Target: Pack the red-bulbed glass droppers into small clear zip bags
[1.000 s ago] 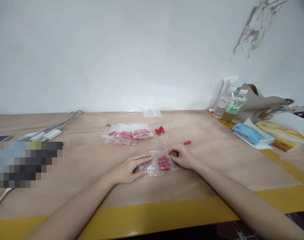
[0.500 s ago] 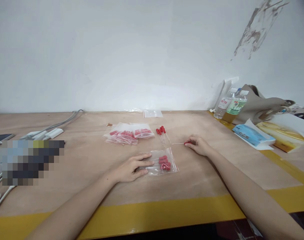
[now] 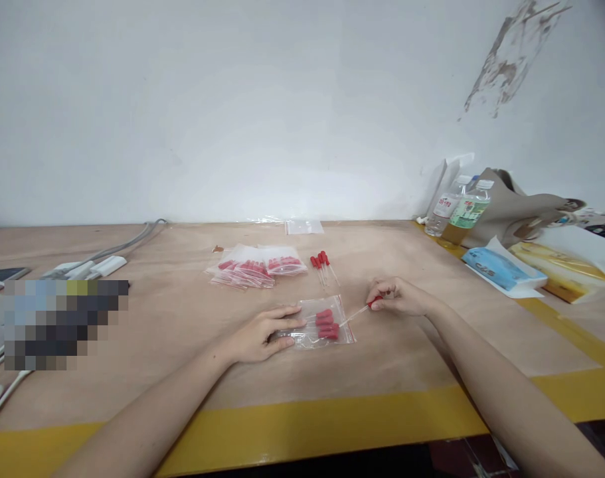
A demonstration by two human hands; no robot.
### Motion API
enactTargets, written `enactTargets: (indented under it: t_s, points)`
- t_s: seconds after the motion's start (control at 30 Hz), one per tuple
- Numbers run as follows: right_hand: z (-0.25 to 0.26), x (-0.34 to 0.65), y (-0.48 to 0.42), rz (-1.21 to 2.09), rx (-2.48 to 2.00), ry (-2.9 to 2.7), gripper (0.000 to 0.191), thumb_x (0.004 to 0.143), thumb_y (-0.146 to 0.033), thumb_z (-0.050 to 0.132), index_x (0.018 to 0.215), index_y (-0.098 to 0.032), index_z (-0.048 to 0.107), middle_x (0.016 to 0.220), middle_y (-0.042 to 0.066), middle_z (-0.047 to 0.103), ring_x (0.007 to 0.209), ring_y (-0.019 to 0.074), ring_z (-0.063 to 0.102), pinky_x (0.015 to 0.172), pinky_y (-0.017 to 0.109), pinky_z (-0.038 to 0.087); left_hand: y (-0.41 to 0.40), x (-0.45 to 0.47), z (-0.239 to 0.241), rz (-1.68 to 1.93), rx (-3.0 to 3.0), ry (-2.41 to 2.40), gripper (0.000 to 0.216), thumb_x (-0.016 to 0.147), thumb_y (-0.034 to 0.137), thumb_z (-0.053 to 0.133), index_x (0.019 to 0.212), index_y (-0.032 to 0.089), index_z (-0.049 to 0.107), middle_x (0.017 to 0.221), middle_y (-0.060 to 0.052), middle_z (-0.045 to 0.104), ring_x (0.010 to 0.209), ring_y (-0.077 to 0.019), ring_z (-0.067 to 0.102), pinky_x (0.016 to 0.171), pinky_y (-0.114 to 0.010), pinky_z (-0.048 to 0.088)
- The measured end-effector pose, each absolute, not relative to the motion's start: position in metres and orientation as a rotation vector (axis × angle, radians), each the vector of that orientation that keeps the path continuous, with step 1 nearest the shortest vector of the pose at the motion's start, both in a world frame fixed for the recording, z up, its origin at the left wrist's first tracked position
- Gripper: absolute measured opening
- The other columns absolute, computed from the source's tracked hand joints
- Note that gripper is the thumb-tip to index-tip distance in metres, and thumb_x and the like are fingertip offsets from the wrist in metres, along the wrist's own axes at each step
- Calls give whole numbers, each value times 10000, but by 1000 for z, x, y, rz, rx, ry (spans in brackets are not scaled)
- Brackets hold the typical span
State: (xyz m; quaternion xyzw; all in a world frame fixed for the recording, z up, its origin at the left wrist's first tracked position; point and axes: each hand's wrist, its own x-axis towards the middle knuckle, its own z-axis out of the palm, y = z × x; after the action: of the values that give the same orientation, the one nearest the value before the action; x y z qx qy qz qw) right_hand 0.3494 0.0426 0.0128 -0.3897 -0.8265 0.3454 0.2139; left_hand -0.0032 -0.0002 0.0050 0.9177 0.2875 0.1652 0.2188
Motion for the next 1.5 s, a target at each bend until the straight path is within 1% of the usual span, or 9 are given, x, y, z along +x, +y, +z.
enactTargets:
  t_s: [0.1,0.33,0.53,0.7,1.13,1.33,1.5]
  points:
    - [12,353,44,955,-1112,-2278,256,705,-422,608,761,-181,673,771,38,582,715,143,545,640,272,428,-1,-3,6,437,2547,813,392,865,309,467,1256,290,442,1380,-20,336,1255,-207,328,1022,-395,296]
    - [18,370,45,889,-1213,-2225,289,678,-459,621,754,-187,684,769,49,586,686,149,541,611,279,421,-2,-2,8,453,2543,804,389,861,307,473,1249,293,450,1372,-19,349,1248,-213,339,1020,-394,300]
    - [14,360,45,859,-1191,-2247,282,698,-448,604,764,-185,681,769,46,589,696,148,538,620,274,418,-1,-2,6,437,2567,816,393,866,322,463,1256,290,443,1373,-20,348,1252,-208,333,1021,-381,300]
    - [16,348,39,856,-1127,-2235,238,718,-403,597,764,-181,668,766,43,591,717,148,540,633,270,417,-1,-2,8,441,2564,807,391,867,311,462,1257,287,443,1375,-22,344,1252,-205,333,1023,-376,297]
    - [2,325,40,616,-1203,-2119,197,738,-357,578,745,-168,635,708,19,535,580,103,449,524,236,353,0,-2,6,438,2559,791,377,869,310,462,1246,288,457,1376,-23,343,1253,-211,330,1024,-382,292]
    - [-2,309,38,609,-1161,-2184,160,753,-311,563,764,-168,634,734,18,514,637,109,474,591,238,379,1,-4,5,460,2561,784,378,866,307,472,1243,283,463,1381,-26,334,1254,-219,327,1022,-379,294]
    - [-1,311,39,530,-1161,-2128,148,761,-290,554,755,-164,632,753,29,521,675,121,490,625,249,385,0,-4,4,437,2572,797,378,872,313,460,1249,294,451,1384,-19,328,1250,-212,334,1020,-375,297]
